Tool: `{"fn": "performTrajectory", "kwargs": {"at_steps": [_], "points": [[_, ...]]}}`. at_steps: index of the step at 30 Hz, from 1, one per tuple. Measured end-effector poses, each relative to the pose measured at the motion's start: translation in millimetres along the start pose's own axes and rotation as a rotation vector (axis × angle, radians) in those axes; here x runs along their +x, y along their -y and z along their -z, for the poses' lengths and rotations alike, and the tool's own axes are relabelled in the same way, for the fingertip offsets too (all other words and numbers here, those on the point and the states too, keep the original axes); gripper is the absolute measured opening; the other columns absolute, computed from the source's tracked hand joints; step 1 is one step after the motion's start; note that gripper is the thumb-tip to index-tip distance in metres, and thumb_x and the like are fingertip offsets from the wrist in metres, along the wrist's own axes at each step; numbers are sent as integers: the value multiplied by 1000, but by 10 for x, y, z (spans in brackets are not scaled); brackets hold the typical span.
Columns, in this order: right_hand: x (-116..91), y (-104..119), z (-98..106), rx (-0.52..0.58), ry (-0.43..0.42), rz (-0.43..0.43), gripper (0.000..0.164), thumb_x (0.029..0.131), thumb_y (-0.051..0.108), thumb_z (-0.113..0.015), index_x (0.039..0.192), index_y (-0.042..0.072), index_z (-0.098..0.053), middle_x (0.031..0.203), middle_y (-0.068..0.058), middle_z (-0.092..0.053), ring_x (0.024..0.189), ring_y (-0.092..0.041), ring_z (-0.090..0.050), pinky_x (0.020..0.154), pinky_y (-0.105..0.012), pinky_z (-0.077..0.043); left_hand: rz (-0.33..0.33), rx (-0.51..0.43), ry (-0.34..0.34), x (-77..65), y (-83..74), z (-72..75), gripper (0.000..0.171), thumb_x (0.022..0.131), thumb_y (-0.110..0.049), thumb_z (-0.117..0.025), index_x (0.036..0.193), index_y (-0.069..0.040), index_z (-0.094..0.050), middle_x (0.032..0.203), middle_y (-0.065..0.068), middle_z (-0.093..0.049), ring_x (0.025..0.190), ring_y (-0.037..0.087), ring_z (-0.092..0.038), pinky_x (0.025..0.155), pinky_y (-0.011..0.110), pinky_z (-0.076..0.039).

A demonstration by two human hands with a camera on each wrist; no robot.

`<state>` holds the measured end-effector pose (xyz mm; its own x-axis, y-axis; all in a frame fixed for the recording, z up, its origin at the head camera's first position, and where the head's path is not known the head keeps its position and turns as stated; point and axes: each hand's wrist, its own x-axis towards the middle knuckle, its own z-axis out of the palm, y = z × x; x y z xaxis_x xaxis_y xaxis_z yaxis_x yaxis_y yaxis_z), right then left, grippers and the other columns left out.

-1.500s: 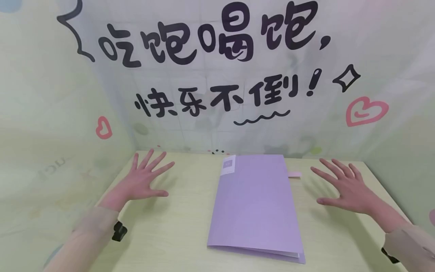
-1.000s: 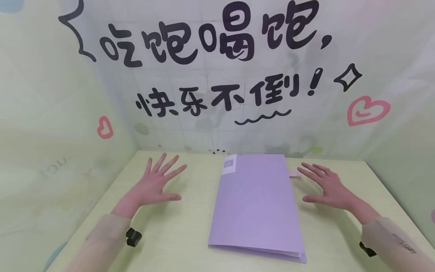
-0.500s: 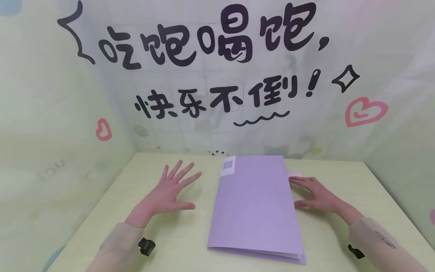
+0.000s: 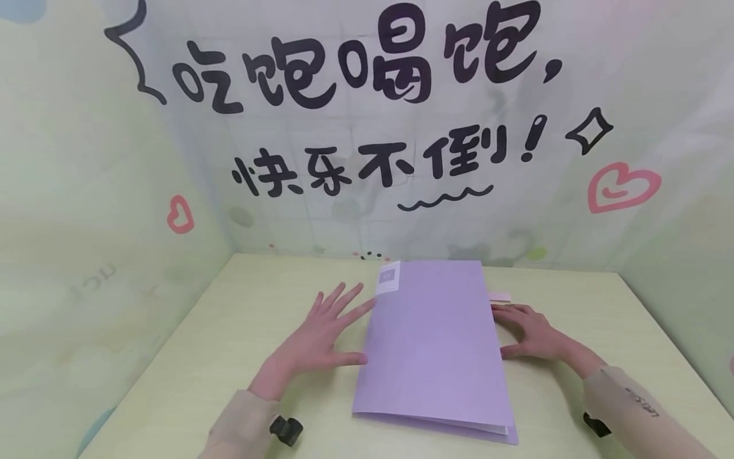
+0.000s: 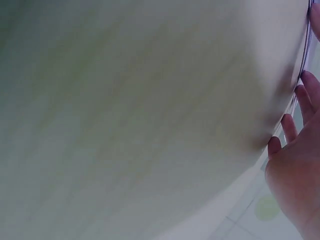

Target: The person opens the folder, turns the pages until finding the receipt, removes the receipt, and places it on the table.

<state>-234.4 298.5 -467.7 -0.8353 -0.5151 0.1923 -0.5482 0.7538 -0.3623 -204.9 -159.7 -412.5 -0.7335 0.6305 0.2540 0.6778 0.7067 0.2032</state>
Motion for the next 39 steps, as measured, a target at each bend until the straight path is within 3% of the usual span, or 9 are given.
{"fn": "performTrajectory", "kwargs": {"at_steps": [7, 16, 22, 27, 31, 39], "points": [[-31, -12, 0, -4, 9, 13, 86, 71, 41, -84, 139, 0, -50, 145, -21, -49, 125, -53, -43, 90, -73, -37, -42, -122, 37, 70, -319, -55, 86, 82, -58, -70, 155, -30, -32, 164, 5, -28, 151, 36, -26, 119, 61, -26], [-61, -9, 2, 31, 17, -5, 88, 71, 42, -83, 140, 2, -48, 147, -20, -47, 127, -52, -40, 92, -73, -35, -28, -253, 59, -51, -709, -243, 80, 82, -55, -73, 151, -35, -38, 156, -2, -42, 144, 24, -40, 118, 43, -37], [-43, 3, 15, 18, 15, 0, 88, 70, 42, -83, 140, 2, -49, 146, -20, -48, 125, -52, -42, 90, -72, -37, -76, -177, 17, -101, -888, -344, 74, 80, -56, -75, 145, -34, -48, 142, -7, -55, 130, 13, -50, 110, 32, -44], [-26, 3, 19, 5, 18, -15, 87, 69, 42, -84, 139, 3, -49, 146, -20, -50, 125, -51, -43, 90, -72, -38, -140, -80, -32, -80, -1007, -433, 72, 76, -58, -77, 140, -35, -54, 124, -11, -56, 115, 8, -50, 101, 25, -45], [-10, 10, 23, 12, 25, -25, 87, 70, 42, -84, 139, 3, -49, 145, -20, -51, 125, -51, -43, 91, -72, -36, -151, -39, -40, -63, -1101, -490, 70, 74, -56, -79, 138, -38, -56, 117, -13, -53, 106, 6, -47, 94, 22, -43], [-9, 16, 28, 32, 27, -28, 86, 70, 41, -84, 139, 4, -49, 147, -19, -48, 126, -50, -42, 91, -71, -36, -151, -33, -93, -44, -1174, -526, 50, 77, -39, -81, 125, -36, -67, 108, -14, -54, 99, 4, -48, 89, 17, -42]]}}
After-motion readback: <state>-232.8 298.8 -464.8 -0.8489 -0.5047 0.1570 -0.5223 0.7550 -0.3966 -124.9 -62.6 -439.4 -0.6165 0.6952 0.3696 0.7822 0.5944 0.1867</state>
